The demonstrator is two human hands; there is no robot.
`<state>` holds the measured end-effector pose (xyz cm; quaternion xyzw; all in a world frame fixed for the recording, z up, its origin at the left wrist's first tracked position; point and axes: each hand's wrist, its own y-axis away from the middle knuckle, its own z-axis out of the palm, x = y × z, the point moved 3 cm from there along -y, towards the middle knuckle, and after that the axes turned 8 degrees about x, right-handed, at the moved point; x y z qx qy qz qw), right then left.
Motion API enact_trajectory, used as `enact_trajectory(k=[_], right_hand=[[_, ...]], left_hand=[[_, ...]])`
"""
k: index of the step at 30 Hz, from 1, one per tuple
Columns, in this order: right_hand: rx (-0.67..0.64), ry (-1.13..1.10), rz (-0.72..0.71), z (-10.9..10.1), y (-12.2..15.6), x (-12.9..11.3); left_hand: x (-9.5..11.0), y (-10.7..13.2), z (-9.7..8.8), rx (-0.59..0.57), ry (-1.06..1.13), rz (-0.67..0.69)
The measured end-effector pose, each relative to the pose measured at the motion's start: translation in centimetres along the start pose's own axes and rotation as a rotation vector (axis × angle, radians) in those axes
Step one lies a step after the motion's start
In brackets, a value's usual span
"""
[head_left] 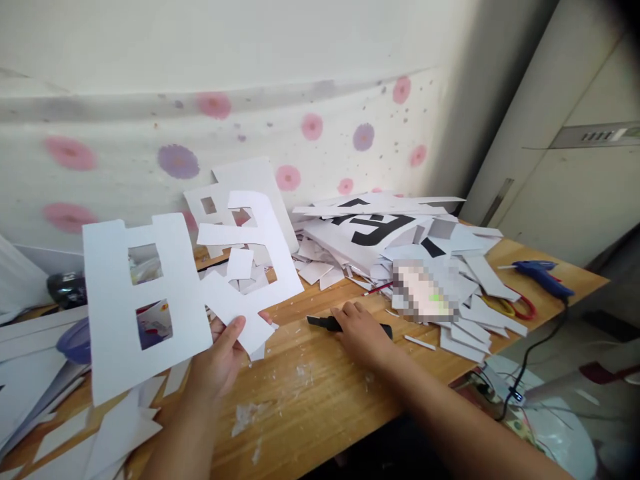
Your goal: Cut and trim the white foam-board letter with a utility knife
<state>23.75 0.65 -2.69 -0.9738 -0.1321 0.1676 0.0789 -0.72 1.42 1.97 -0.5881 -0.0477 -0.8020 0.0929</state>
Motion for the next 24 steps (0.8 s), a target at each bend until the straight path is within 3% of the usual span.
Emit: enact_trajectory(k=[3,5,7,10,12,15,19,22,24], right_hand=[[0.091,-0.082,-0.002,-1.1,0.2,0.8],[0.214,-0.170,-0.014,-2.1,0.6,2.6],[0.378,-0.221,0.032,-3.3,1.1,5.8],[0.585,-0.134,0.273,-5.1,2.2,12.2],[0.605,-0.080,0.338,-6.1,2.7,15.7],[0.556,0.011,0.329,-7.0,3.0,18.9],[0.503,0.088,0.322,-7.7,2.8,20.1],[0.569,0.026,0.276,-8.1,2.3,18.4],[0.586,-0.105,0.273,-7.7,1.6,16.1]], left_hand=[[-0.2,-0.2,-0.3,0.042,-0.010,-0.019],[-0.2,-0.3,-0.5,0.103,-0.014,-0.039],[-0.2,-0.4,-0.6,0.164,-0.021,-0.071],[-0.4,-0.3,-0.6,0.176,-0.057,-0.118],[-0.6,-0.2,-0.6,0.141,-0.067,-0.138],[-1.3,0.0,-0.7,0.154,-0.064,-0.135],[-2.2,0.2,-0.8,0.221,-0.100,-0.123],[-2.7,0.7,-0.5,0.237,-0.113,-0.160],[-2.7,1.0,-0.1,0.178,-0.121,-0.157]])
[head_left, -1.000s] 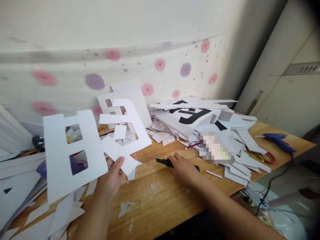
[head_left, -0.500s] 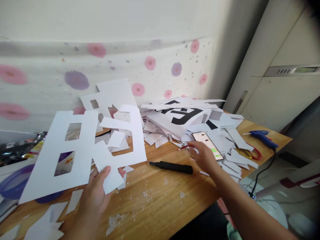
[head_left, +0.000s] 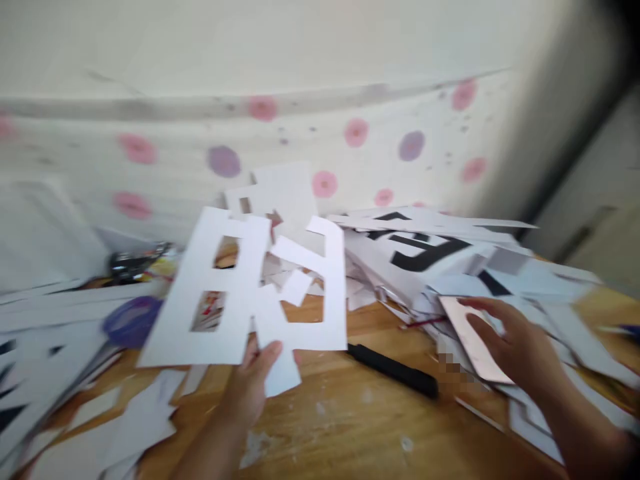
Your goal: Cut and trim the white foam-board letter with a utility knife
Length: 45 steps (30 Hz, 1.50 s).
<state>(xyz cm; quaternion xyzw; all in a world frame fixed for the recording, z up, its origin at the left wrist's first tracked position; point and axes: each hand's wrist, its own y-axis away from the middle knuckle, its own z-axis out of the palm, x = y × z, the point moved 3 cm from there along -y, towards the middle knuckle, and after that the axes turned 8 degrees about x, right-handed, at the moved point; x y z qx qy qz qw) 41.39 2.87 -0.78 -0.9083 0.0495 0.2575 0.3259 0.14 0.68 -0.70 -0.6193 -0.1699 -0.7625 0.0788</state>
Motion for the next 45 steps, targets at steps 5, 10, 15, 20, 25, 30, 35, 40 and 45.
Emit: enact_trajectory(k=[5,10,15,20,25,30,35,40,45], right_hand=[[-0.282,-0.369,0.039,4.6,2.2,-8.9],[-0.601,-0.870,0.215,7.7,4.0,-16.4],[-0.606,-1.248,0.524,8.8,5.0,-19.3],[-0.488,-1.420,0.655,10.0,6.1,-20.1],[-0.443,-1.497,0.673,10.6,6.7,-20.1],[-0.379,-1.559,0.677,10.8,6.6,-19.5],[-0.320,-1.577,0.697,10.9,6.1,-18.8],[-0.325,-1.566,0.685,11.1,6.1,-18.5],[-0.307,-1.556,0.719,11.1,6.3,-18.3]], left_hand=[[0.5,0.3,0.3,-0.115,0.009,0.101],[0.5,0.5,-0.1,-0.253,0.069,0.156],[1.1,1.0,0.0,-0.372,0.101,0.205],[1.9,1.1,0.2,-0.382,0.150,0.207],[1.8,1.1,0.6,-0.187,0.486,0.233],[1.8,1.4,1.0,-0.202,0.555,0.239],[2.2,0.5,0.0,-0.081,0.558,0.257],[2.5,-0.1,-0.5,0.006,0.503,0.316],[2.5,-0.2,-0.6,0.001,0.427,0.315]])
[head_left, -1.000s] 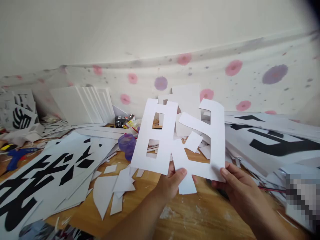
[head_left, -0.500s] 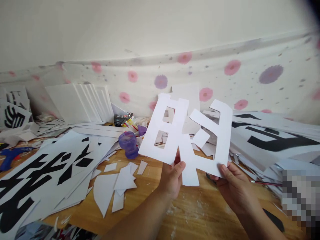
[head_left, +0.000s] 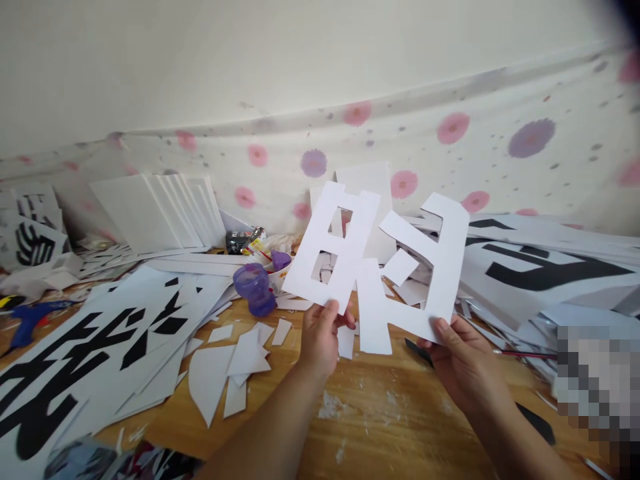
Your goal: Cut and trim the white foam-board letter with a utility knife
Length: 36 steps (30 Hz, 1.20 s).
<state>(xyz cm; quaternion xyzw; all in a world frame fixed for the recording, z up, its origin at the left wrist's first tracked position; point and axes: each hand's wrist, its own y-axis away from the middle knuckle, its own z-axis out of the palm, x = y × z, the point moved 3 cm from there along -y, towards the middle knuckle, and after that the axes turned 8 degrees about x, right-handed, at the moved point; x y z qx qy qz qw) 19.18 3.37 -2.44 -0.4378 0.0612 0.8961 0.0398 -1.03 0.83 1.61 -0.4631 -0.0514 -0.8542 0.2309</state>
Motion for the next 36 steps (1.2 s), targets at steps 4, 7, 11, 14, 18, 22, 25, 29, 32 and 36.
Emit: enact_trajectory(k=[4,7,11,14,18,22,25,29,32,36], right_hand=[[0.001,0.011,-0.009,-0.1,0.0,-0.1],[0.007,0.013,-0.007,-0.1,0.0,-0.2],[-0.001,-0.003,0.001,0.1,-0.1,-0.2],[-0.007,-0.006,-0.004,0.2,0.0,-0.2],[-0.006,-0.019,0.016,0.4,0.3,-0.2],[-0.011,-0.033,0.035,0.5,0.4,0.1],[-0.024,-0.042,0.060,0.6,0.4,0.4],[-0.034,-0.035,0.078,0.8,0.5,0.6],[-0.030,-0.022,0.075,0.7,0.5,0.7],[-0.033,0.003,0.080,0.6,0.5,0.7]], left_hand=[[0.0,-0.1,-0.1,-0.033,-0.050,-0.030],[0.0,-0.1,-0.1,-0.079,-0.062,-0.059],[0.2,-0.3,0.0,-0.154,-0.036,-0.094],[0.2,-0.3,0.2,-0.225,0.010,-0.146],[0.1,-0.2,0.3,-0.295,0.073,-0.234],[-0.3,-0.1,0.3,-0.306,0.133,-0.288],[-0.4,0.1,0.5,-0.301,0.174,-0.306],[-0.3,0.3,0.8,-0.301,0.203,-0.329],[-0.3,0.5,0.9,-0.309,0.207,-0.345],[-0.1,0.6,1.0,-0.333,0.210,-0.364]])
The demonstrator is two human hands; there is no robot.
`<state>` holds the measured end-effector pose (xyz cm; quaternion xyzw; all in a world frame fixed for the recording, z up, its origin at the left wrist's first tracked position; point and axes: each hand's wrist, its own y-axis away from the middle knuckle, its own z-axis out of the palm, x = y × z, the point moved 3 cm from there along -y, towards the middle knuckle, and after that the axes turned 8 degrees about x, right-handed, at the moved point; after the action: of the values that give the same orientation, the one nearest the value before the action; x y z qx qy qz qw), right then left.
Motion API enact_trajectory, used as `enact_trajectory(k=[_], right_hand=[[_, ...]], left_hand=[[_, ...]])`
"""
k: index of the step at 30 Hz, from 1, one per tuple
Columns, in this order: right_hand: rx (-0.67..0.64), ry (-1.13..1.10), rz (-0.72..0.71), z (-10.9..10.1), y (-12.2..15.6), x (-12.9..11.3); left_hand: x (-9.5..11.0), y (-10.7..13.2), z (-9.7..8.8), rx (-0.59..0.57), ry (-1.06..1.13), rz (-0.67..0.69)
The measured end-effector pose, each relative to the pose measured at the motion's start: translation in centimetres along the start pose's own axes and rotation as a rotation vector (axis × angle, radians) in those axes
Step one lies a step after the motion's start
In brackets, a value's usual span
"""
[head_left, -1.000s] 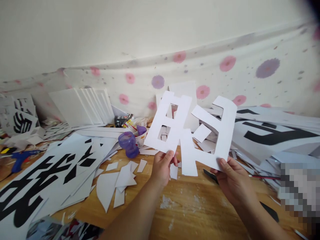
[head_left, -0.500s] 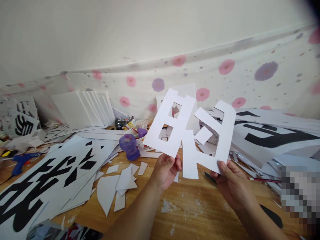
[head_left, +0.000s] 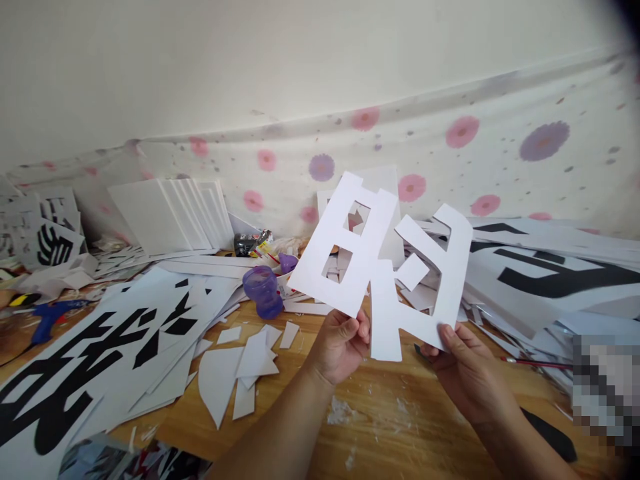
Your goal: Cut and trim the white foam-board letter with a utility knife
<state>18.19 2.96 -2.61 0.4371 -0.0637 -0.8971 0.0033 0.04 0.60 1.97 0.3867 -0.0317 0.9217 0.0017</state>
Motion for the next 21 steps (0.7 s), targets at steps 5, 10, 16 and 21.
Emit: enact_trajectory(k=[5,10,16,21], right_hand=[[0.003,0.000,-0.008,0.2,0.1,-0.1],[0.011,-0.013,-0.002,0.4,0.2,-0.3],[0.001,-0.035,-0.002,0.5,0.3,-0.5],[0.016,-0.017,-0.017,0.5,0.3,-0.4]], left_hand=[[0.1,0.0,0.0,-0.034,-0.007,0.005],[0.2,0.0,-0.1,-0.057,-0.041,0.032],[0.6,0.0,-0.1,-0.034,-0.110,0.056],[1.3,-0.3,-0.8,-0.016,-0.240,0.113]])
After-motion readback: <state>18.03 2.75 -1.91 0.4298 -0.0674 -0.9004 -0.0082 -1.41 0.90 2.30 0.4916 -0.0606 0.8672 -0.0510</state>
